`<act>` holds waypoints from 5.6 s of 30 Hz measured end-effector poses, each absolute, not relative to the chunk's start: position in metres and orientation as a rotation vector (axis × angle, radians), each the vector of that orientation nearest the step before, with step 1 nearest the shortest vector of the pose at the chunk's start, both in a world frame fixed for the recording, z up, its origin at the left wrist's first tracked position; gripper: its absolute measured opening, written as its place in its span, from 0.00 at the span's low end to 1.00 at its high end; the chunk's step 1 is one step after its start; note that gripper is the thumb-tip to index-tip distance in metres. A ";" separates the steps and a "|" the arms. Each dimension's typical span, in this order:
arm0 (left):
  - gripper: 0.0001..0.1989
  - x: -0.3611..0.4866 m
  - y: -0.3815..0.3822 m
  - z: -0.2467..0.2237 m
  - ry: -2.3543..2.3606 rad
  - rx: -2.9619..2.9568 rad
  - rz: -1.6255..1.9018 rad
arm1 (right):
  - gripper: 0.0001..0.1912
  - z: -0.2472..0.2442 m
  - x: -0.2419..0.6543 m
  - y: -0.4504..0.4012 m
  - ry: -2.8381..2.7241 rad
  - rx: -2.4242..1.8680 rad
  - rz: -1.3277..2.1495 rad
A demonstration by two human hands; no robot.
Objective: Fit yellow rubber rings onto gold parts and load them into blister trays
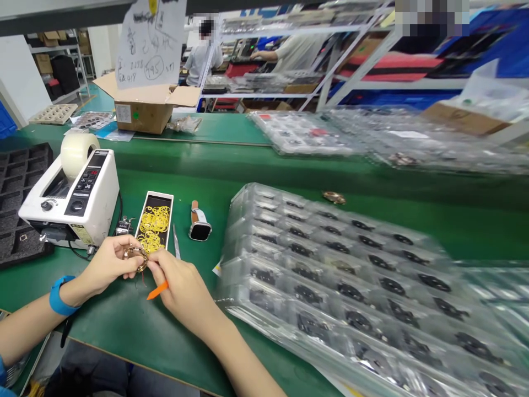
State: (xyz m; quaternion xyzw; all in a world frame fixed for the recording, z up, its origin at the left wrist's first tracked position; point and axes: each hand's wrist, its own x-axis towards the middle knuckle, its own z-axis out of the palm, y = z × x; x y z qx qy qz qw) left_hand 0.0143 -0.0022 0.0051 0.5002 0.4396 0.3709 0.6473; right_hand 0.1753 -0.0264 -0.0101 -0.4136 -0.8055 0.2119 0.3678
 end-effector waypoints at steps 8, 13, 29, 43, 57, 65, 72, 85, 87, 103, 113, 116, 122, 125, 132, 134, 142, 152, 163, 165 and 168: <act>0.07 0.015 -0.001 0.004 1.044 1.130 0.832 | 0.11 -0.007 0.177 -0.028 -2.035 -1.122 0.853; 0.07 0.016 -0.002 0.007 1.011 1.112 0.818 | 0.16 -0.009 0.175 -0.028 -1.948 -1.120 0.982; 0.07 0.017 -0.005 0.005 0.950 1.181 0.865 | 0.24 -0.009 0.172 -0.026 -1.758 -1.086 1.210; 0.16 0.005 -0.012 -0.011 1.059 2.574 0.919 | 0.21 0.002 0.164 -0.026 -1.051 -0.975 1.784; 0.16 -0.083 -0.046 0.001 1.368 0.752 1.543 | 0.13 -0.009 0.169 -0.029 -1.698 -1.061 0.607; 0.07 -0.075 -0.034 0.053 1.491 1.796 1.464 | 0.20 -0.001 0.173 -0.024 -1.577 -1.023 1.017; 0.07 -0.053 -0.026 0.077 1.421 1.932 1.161 | 0.22 0.002 0.178 -0.025 -1.275 -0.958 1.628; 0.12 -0.002 -0.013 0.030 1.020 1.807 0.897 | 0.21 -0.001 0.176 -0.020 -1.066 -0.767 1.803; 0.12 -0.004 -0.011 0.028 1.025 1.790 0.887 | 0.21 -0.001 0.176 -0.021 -1.076 -0.788 1.798; 0.09 -0.001 -0.015 0.033 1.059 1.845 0.883 | 0.20 0.003 0.176 -0.025 -1.146 -0.888 1.686; 0.11 0.002 -0.013 0.032 1.065 1.826 0.911 | 0.19 0.001 0.177 -0.025 -1.154 -0.907 1.653; 0.11 0.002 -0.013 0.030 1.066 1.833 0.916 | 0.19 0.001 0.177 -0.026 -1.155 -0.921 1.650; 0.10 0.004 -0.014 0.023 1.165 1.996 0.940 | 0.18 0.001 0.176 -0.026 -1.229 -0.953 1.566; 0.07 0.004 -0.015 0.021 1.348 2.145 0.975 | 0.19 0.001 0.176 -0.025 -1.255 -0.997 1.472; 0.02 -0.003 -0.012 0.026 1.225 2.119 1.266 | 0.20 -0.001 0.177 -0.025 -1.164 -0.990 1.529; 0.03 -0.001 -0.012 0.025 1.040 2.162 1.235 | 0.20 -0.003 0.176 -0.026 -1.113 -0.944 1.607; 0.13 0.000 -0.005 0.013 0.841 2.247 1.011 | 0.19 -0.009 0.162 -0.028 -0.880 -0.811 1.866; 0.31 -0.024 -0.028 0.016 0.801 2.049 0.924 | 0.21 0.007 0.167 -0.028 -1.126 -0.906 1.704; 0.08 -0.275 -0.113 0.046 2.722 1.433 1.133 | 0.10 0.047 0.163 0.147 -2.382 -1.779 0.265; 0.09 -0.300 -0.112 0.041 2.820 1.520 0.949 | 0.12 0.044 0.152 0.160 -2.334 -1.799 0.173; 0.09 -0.322 -0.102 0.033 2.737 1.663 0.797 | 0.13 0.045 0.147 0.163 -2.267 -1.804 0.104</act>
